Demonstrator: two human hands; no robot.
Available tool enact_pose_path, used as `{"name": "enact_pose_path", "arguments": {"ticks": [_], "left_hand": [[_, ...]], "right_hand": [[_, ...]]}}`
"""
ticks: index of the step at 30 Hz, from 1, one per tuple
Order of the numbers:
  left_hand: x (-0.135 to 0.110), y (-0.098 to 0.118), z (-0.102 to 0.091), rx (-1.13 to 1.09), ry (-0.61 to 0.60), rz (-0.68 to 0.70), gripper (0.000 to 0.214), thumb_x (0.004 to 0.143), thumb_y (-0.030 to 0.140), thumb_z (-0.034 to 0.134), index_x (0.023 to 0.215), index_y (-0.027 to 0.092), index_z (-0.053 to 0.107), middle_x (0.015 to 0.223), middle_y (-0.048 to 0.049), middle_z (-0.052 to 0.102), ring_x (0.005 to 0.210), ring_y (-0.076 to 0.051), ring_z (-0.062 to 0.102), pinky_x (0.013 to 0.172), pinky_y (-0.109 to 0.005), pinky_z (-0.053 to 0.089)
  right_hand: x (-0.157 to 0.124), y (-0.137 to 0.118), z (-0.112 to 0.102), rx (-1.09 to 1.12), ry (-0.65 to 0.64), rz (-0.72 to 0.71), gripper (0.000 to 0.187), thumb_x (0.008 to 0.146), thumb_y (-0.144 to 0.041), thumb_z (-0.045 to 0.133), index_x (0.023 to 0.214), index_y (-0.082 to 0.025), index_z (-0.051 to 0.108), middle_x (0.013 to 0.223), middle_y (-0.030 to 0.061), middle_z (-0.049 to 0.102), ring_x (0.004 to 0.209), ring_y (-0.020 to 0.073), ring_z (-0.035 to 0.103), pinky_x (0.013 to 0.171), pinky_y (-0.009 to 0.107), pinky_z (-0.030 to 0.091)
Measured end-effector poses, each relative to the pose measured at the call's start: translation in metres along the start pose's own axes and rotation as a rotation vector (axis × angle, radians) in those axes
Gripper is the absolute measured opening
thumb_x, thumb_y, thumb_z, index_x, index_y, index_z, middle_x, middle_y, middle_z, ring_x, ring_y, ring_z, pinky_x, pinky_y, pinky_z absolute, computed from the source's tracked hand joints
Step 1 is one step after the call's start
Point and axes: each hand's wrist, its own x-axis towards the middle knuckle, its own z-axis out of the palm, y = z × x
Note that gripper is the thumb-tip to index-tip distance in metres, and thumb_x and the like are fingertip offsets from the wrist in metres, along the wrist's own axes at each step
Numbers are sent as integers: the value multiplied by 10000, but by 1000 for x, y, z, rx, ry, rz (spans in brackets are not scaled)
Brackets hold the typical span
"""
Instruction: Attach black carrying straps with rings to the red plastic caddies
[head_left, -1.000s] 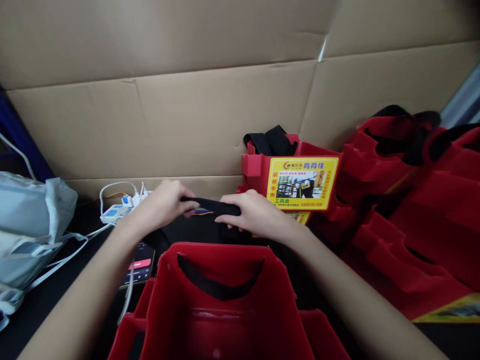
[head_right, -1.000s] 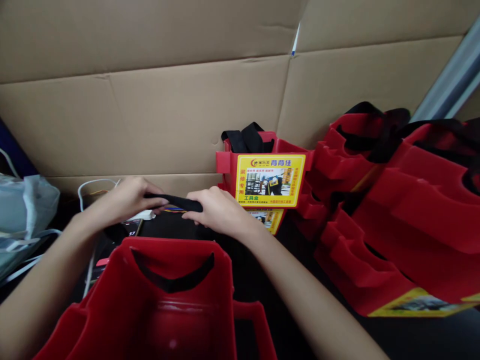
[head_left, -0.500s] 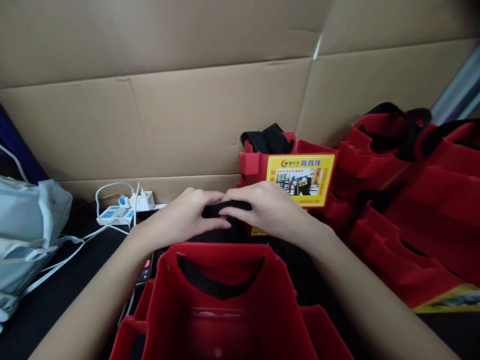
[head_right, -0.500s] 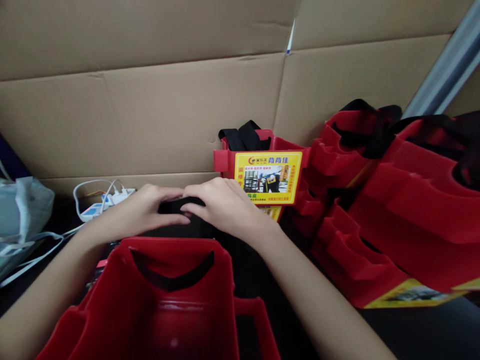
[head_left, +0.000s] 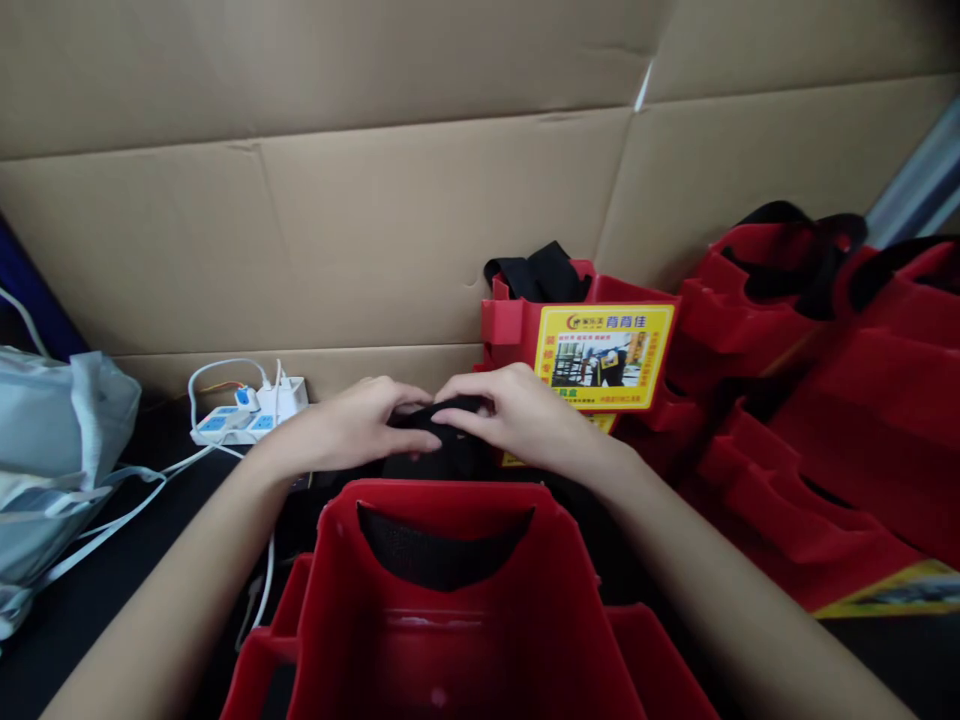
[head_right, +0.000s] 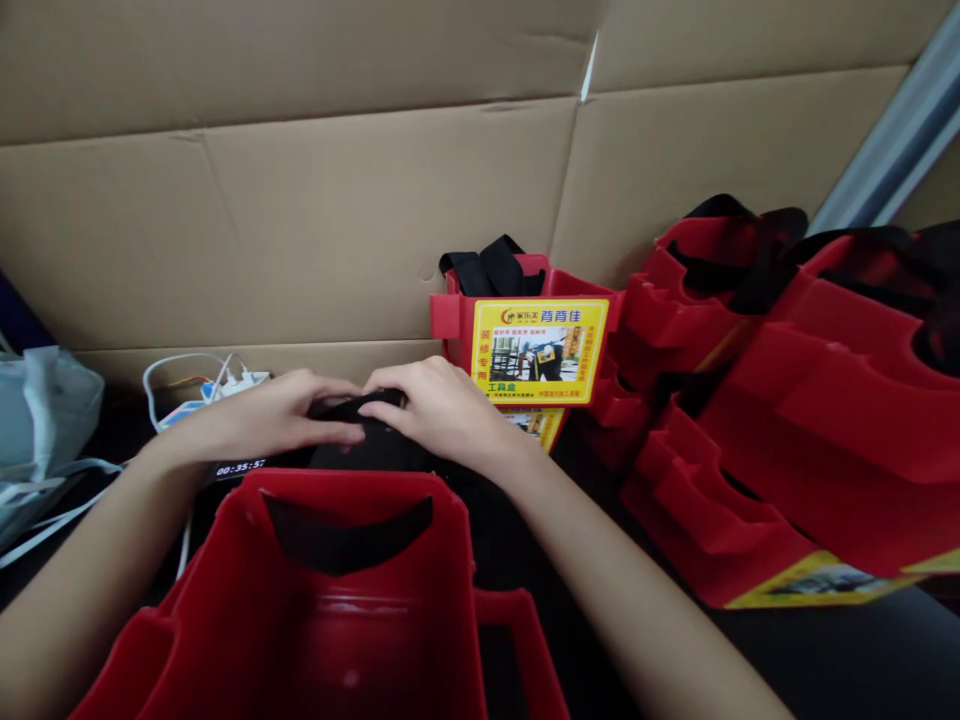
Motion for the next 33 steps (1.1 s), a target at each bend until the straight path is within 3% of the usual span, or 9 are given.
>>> {"name": "enact_pose_path", "arguments": {"ticks": [3, 7, 14, 17, 21, 24, 27, 30, 33], "left_hand": [[6, -10, -1, 119, 59, -128, 266, 812, 275, 409, 767, 129, 626, 568, -22, 583, 523, -128, 522, 516, -219, 374], [-2, -32, -22, 148, 300, -238, 290, 786, 268, 413, 941, 124, 610, 643, -21, 544, 539, -117, 464, 514, -222, 346], [-9, -26, -27, 9, 389, -358, 284, 769, 413, 467, 812, 150, 567, 578, 15, 437, 494, -101, 394, 455, -224, 289], [-2, -23, -18, -37, 385, -289, 270, 720, 410, 545, 640, 167, 458, 563, 34, 397, 497, -84, 363, 475, -223, 281], [5, -25, -7, -176, 367, -212, 327, 685, 437, 606, 644, 181, 406, 550, 57, 386, 490, -80, 383, 487, -220, 285], [8, -21, 0, -409, 186, -189, 347, 705, 489, 586, 668, 177, 439, 524, 57, 433, 463, -84, 433, 474, -215, 307], [10, -13, 6, -566, 61, -88, 251, 690, 369, 648, 741, 163, 514, 560, 43, 530, 501, -86, 498, 517, -203, 369], [11, -10, 8, -567, 65, -65, 266, 673, 237, 668, 903, 165, 556, 641, 34, 604, 428, -53, 442, 472, -191, 358], [9, -14, 4, -633, 146, -117, 178, 740, 266, 603, 866, 141, 586, 479, 53, 524, 391, -52, 389, 480, -199, 379]], "right_hand": [[1, 11, 16, 46, -152, 47, 304, 822, -368, 511, 1056, -179, 560, 844, 35, 647, 732, 116, 585, 647, 218, 413], [-4, 41, 47, -61, -368, 133, 370, 693, -219, 639, 1059, -190, 586, 964, 97, 619, 821, 180, 599, 682, 270, 448], [-2, 62, 90, -29, -371, 102, 325, 667, -36, 528, 955, -135, 644, 937, 125, 618, 853, 204, 598, 744, 306, 460], [5, 55, 79, 49, -270, 20, 400, 639, 10, 506, 994, -141, 614, 1026, 100, 614, 994, 198, 551, 864, 315, 424], [9, 38, 49, 231, -91, -96, 433, 735, -20, 431, 1118, -202, 521, 1151, 48, 565, 1062, 142, 519, 925, 326, 400], [7, 25, 34, 526, 48, -168, 341, 788, -65, 417, 1092, -187, 510, 1121, 56, 570, 1069, 138, 524, 927, 332, 416], [5, 19, 27, 660, 99, -231, 320, 795, -65, 415, 1086, -171, 497, 1145, 69, 550, 1098, 136, 508, 947, 319, 410], [3, 23, 18, 521, 158, -243, 412, 762, -16, 399, 1134, -174, 475, 1157, 64, 540, 1078, 131, 514, 945, 306, 409], [-4, 25, 4, 143, 101, -186, 536, 745, 8, 379, 1226, -223, 439, 1092, 38, 576, 1013, 143, 539, 925, 340, 420]]}}
